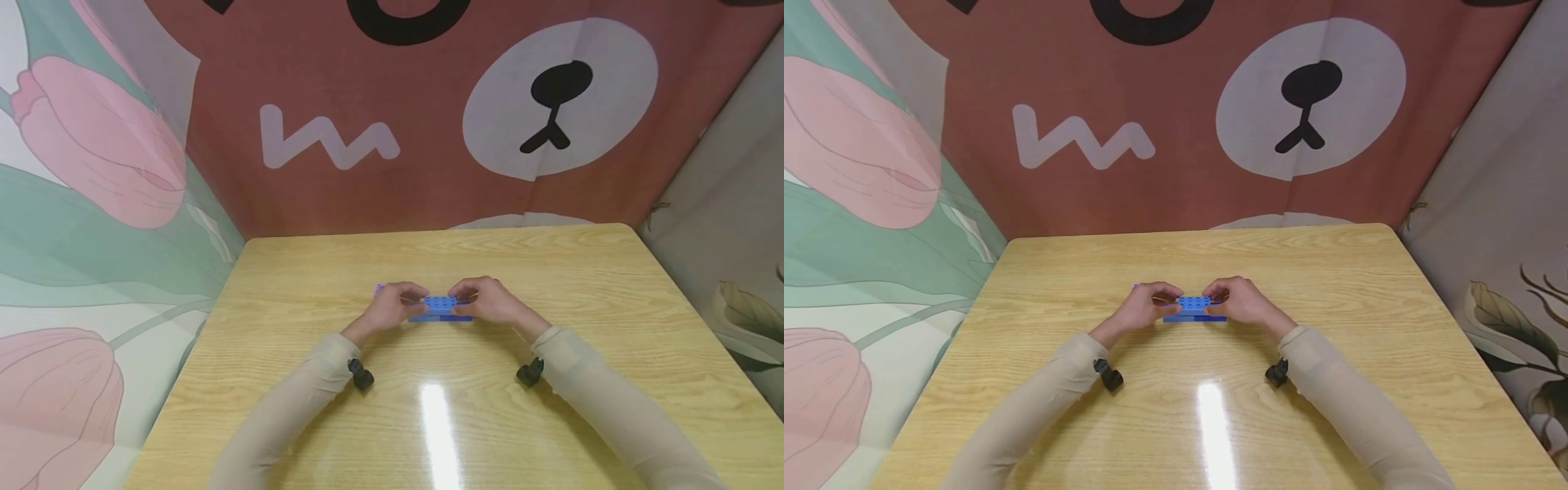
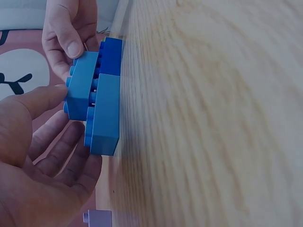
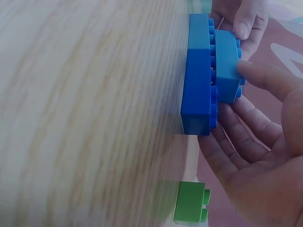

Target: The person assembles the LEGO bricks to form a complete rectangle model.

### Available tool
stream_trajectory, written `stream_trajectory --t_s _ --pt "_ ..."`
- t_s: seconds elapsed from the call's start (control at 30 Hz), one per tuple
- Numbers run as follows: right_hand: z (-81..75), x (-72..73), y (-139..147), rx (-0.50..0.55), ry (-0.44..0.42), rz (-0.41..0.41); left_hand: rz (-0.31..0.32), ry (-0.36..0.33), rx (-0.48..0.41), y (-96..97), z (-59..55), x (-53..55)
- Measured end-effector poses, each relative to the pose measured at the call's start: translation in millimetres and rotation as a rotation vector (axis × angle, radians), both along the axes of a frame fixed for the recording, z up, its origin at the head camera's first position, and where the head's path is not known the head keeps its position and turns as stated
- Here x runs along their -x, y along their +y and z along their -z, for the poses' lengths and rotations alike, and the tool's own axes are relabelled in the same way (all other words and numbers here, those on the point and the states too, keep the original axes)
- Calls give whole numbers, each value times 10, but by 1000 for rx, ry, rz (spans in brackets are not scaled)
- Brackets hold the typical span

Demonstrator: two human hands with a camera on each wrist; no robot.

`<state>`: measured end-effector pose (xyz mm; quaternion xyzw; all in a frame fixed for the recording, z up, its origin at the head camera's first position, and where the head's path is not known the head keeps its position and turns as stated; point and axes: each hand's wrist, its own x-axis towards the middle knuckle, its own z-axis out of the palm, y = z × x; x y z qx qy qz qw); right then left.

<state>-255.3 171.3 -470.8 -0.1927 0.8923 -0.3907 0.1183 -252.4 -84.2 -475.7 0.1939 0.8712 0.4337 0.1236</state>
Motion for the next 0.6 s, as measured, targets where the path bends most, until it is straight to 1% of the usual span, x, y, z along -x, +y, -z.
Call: stream_trajectory --t_s 0.17,0.6 --pt "0 -2 -3 13 3 -2 3 -2 20 17 4 2" --pt "-8 -4 -7 35 -9 5 2 30 41 23 44 7"
